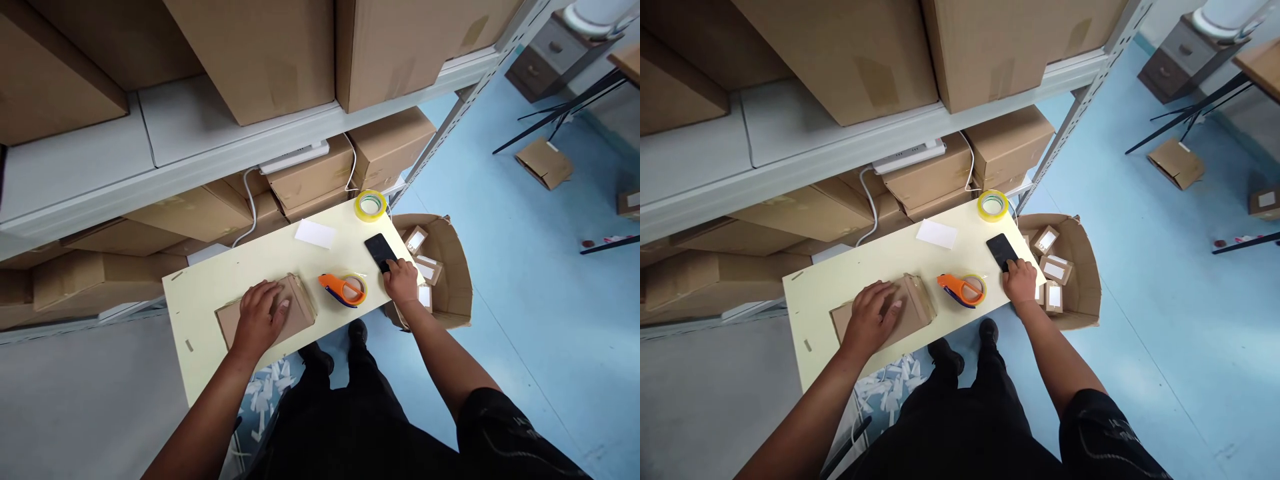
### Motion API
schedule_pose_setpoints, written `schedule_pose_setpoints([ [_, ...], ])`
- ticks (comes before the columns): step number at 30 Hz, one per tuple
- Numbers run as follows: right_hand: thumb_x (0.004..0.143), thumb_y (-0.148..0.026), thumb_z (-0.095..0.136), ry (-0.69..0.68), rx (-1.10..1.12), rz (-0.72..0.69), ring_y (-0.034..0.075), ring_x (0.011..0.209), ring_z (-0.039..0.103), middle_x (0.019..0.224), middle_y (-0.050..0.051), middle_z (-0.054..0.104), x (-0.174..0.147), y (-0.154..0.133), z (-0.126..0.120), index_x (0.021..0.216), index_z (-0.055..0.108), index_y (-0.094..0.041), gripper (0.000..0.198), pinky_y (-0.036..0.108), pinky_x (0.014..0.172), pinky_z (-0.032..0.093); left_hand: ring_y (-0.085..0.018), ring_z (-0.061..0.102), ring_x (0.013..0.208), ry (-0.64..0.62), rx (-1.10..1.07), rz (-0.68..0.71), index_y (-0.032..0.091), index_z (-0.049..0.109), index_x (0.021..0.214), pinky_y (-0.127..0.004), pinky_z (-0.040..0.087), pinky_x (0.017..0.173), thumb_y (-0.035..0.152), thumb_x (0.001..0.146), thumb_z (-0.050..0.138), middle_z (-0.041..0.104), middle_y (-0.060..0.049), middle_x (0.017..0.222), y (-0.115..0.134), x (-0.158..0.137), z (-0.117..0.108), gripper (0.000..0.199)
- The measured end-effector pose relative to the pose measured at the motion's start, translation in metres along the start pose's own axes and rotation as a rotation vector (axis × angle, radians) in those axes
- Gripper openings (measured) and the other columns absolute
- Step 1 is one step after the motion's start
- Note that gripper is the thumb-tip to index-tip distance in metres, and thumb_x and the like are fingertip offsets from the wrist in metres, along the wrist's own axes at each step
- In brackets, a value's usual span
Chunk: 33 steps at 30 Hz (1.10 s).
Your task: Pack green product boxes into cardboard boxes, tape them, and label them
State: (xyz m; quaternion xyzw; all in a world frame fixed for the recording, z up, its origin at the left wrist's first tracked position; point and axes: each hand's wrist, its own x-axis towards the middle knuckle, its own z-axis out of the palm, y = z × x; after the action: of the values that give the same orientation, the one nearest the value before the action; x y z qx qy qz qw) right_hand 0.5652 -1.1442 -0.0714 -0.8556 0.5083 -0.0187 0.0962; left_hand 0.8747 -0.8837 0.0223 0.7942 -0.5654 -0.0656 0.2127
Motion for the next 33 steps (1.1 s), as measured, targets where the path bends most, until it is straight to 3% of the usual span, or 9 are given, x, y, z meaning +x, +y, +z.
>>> schedule_pose_setpoints([
  [4,0.089,-0.022,0.049,0.088,0.049,0.076,0.031,0.102,0.050,0.103,0.012,0.060,-0.007,0.012,-0.002,0.121,0.070,-0.017,0.038,0.042,0.090,0.036,-0.031,0.055,0.133,0.009,-0.007,0.014,0.022,0.065,0.126,-0.052,0.039,0.117,0.038,0.101,0.055,0.066,-0.012,0.132,0.002,0.003,-0.002,0.032],
  [8,0.089,-0.029,0.052,0.050,0.080,0.141,0.033,0.106,0.052,0.109,0.014,0.060,-0.003,0.023,-0.002,0.127,0.064,-0.015,0.042,0.043,0.094,0.039,-0.032,0.056,0.132,0.023,0.014,-0.001,0.020,0.065,0.125,-0.054,0.039,0.117,0.038,0.102,0.055,0.067,-0.013,0.131,-0.003,0.002,-0.001,0.032],
  [14,0.081,-0.062,0.069,-0.080,0.045,0.165,0.037,0.119,0.051,0.128,0.019,0.057,0.021,0.004,0.000,0.140,0.050,-0.013,0.078,0.044,0.098,0.040,-0.033,0.057,0.130,0.040,0.031,-0.052,0.021,0.066,0.124,-0.054,0.040,0.115,0.040,0.101,0.055,0.066,-0.014,0.130,-0.011,-0.002,0.002,0.032],
  [22,0.076,-0.057,0.072,-0.145,-0.011,0.237,0.034,0.113,0.053,0.121,0.015,0.058,0.042,-0.012,0.000,0.121,0.054,-0.017,0.063,0.041,0.093,0.042,-0.031,0.056,0.131,0.028,0.001,-0.070,0.022,0.065,0.126,-0.053,0.039,0.117,0.038,0.100,0.055,0.065,-0.013,0.131,-0.003,-0.005,0.005,0.032],
  [28,0.078,-0.063,0.071,-0.167,0.038,0.229,0.037,0.121,0.051,0.130,0.017,0.056,0.040,-0.007,0.000,0.135,0.051,-0.018,0.076,0.045,0.098,0.042,-0.032,0.056,0.132,0.038,-0.006,-0.094,0.022,0.065,0.126,-0.054,0.038,0.117,0.040,0.100,0.055,0.065,-0.013,0.132,-0.003,-0.008,0.004,0.033],
  [31,0.078,-0.069,0.070,-0.136,0.132,0.237,0.039,0.126,0.050,0.134,0.020,0.054,0.037,0.008,-0.001,0.145,0.047,-0.016,0.088,0.047,0.101,0.042,-0.032,0.055,0.133,0.040,-0.013,-0.088,0.022,0.065,0.127,-0.054,0.039,0.117,0.039,0.100,0.055,0.065,-0.013,0.133,-0.005,-0.009,0.002,0.033],
  [33,0.080,-0.066,0.068,-0.149,0.227,0.244,0.037,0.124,0.054,0.133,0.019,0.056,0.034,0.024,-0.001,0.143,0.050,-0.016,0.083,0.045,0.101,0.045,-0.032,0.055,0.133,0.041,-0.019,-0.083,0.023,0.064,0.127,-0.054,0.040,0.117,0.039,0.100,0.056,0.064,-0.013,0.133,-0.005,-0.010,0.000,0.033],
])
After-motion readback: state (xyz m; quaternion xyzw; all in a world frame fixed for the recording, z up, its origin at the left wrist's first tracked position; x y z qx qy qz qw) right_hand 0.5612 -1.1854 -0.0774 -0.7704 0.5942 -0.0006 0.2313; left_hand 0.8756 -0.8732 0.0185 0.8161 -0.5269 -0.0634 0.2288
